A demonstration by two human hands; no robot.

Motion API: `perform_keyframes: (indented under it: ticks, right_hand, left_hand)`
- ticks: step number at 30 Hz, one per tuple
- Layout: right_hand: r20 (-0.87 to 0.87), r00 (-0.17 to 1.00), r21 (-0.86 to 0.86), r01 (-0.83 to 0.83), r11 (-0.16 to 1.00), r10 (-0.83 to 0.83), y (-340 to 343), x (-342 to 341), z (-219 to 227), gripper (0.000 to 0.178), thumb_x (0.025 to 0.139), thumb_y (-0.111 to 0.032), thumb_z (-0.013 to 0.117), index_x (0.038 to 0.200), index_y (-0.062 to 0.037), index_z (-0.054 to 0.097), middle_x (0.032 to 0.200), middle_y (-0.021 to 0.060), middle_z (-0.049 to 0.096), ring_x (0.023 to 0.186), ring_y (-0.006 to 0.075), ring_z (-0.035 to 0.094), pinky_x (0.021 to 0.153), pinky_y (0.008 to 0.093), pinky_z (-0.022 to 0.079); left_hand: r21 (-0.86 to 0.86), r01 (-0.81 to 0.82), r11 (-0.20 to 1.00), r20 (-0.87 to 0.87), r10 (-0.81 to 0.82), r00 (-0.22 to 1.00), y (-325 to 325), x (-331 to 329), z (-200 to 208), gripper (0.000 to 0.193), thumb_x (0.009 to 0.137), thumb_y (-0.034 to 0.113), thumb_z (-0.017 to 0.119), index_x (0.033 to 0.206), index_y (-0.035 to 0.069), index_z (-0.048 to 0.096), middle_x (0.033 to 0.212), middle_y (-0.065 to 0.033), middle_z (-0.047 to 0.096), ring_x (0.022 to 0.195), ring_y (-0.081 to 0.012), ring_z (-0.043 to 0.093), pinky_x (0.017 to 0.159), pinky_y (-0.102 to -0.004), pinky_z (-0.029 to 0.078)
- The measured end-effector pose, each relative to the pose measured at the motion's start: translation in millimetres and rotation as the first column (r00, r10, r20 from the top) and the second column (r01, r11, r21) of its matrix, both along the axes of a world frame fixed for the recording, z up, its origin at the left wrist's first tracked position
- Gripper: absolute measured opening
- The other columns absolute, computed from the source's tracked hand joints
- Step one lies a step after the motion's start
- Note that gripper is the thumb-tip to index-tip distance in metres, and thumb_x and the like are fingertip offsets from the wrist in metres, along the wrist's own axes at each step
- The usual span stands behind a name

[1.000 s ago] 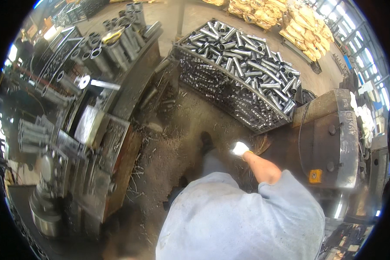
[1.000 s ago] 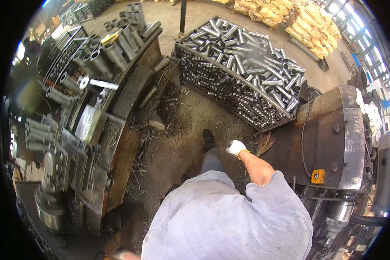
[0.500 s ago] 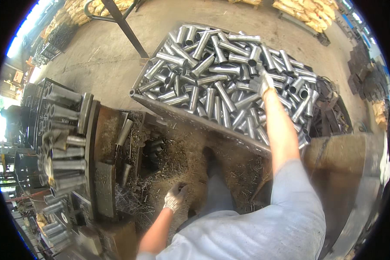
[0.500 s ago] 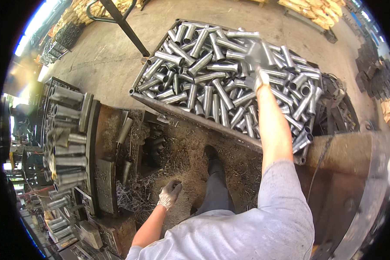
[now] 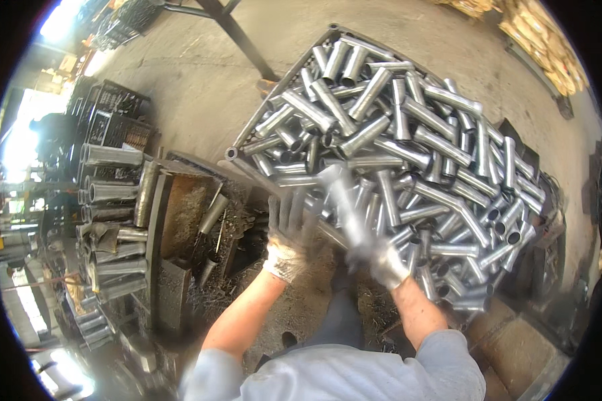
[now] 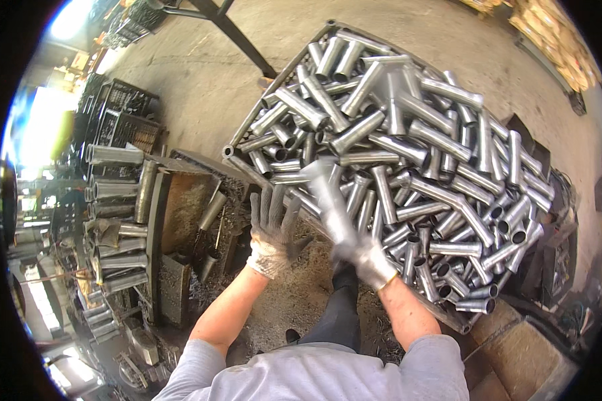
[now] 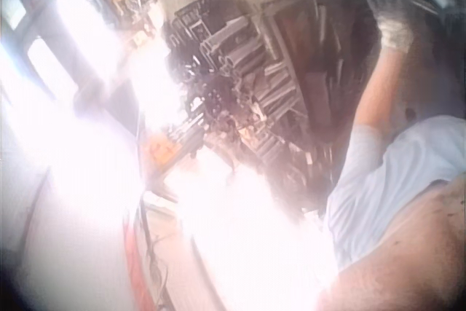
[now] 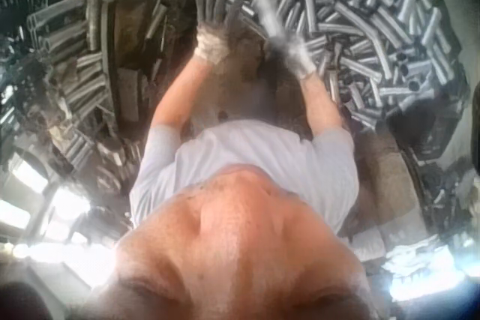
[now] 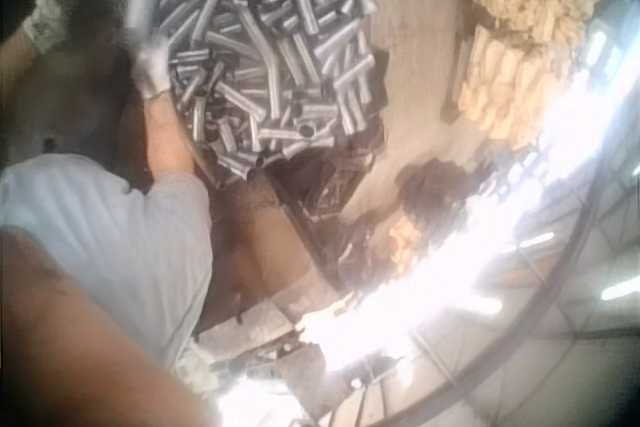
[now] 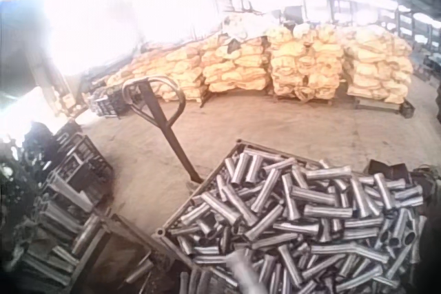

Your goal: The person operates a CNC lathe, repeatedly loading cylindrical metal parts into the chuck, starting the machine, and removing finished parts. They place the finished parts into a nearby bin and continue the cycle with new parts.

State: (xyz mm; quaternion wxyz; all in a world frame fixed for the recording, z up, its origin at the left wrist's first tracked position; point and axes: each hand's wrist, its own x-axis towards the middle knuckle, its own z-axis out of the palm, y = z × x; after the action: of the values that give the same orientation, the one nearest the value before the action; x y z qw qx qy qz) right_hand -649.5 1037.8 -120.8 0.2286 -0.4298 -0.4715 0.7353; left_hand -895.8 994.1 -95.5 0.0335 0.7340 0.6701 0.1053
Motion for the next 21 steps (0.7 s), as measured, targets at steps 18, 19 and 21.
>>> perform_keyframes:
  ticks: [18,19,21]
  right_hand:
    - [0.336,0.905,0.316,-0.370,0.873,0.262,210.7,-180.5,-137.9,0.051,0.099,-0.049,0.071,0.127,-0.0059,0.076,0.111,0.0085,0.078,0.100,0.0260,0.074,0.081,0.0447,0.059]
    - [0.169,0.948,0.162,-0.297,0.941,0.270,175.2,-161.8,-135.4,0.051,0.099,-0.047,0.072,0.128,-0.0050,0.075,0.111,0.0030,0.077,0.099,0.0206,0.072,0.079,0.0421,0.058]
    - [0.289,0.919,0.371,-0.364,0.854,0.267,93.6,-129.9,-115.8,0.051,0.094,-0.033,0.078,0.133,-0.0018,0.068,0.117,0.0096,0.075,0.103,0.0243,0.071,0.088,0.0412,0.058]
  left_hand:
    - [-0.567,-0.598,-0.566,-0.406,0.824,-0.394,-723.8,22.9,75.2,0.074,0.073,0.046,0.095,0.130,0.003,0.074,0.114,-0.0183,0.080,0.101,-0.0287,0.079,0.087,-0.0427,0.062]
    - [-0.549,-0.504,-0.667,-0.434,0.742,-0.510,-756.1,42.2,71.4,0.074,0.075,0.044,0.094,0.130,0.000,0.072,0.118,-0.0207,0.078,0.106,-0.0311,0.078,0.089,-0.0436,0.061]
    - [-0.513,-0.251,-0.821,-0.486,0.519,-0.703,-811.0,85.3,60.8,0.076,0.076,0.049,0.091,0.133,0.002,0.071,0.125,-0.0200,0.077,0.113,-0.0317,0.077,0.095,-0.0434,0.060]
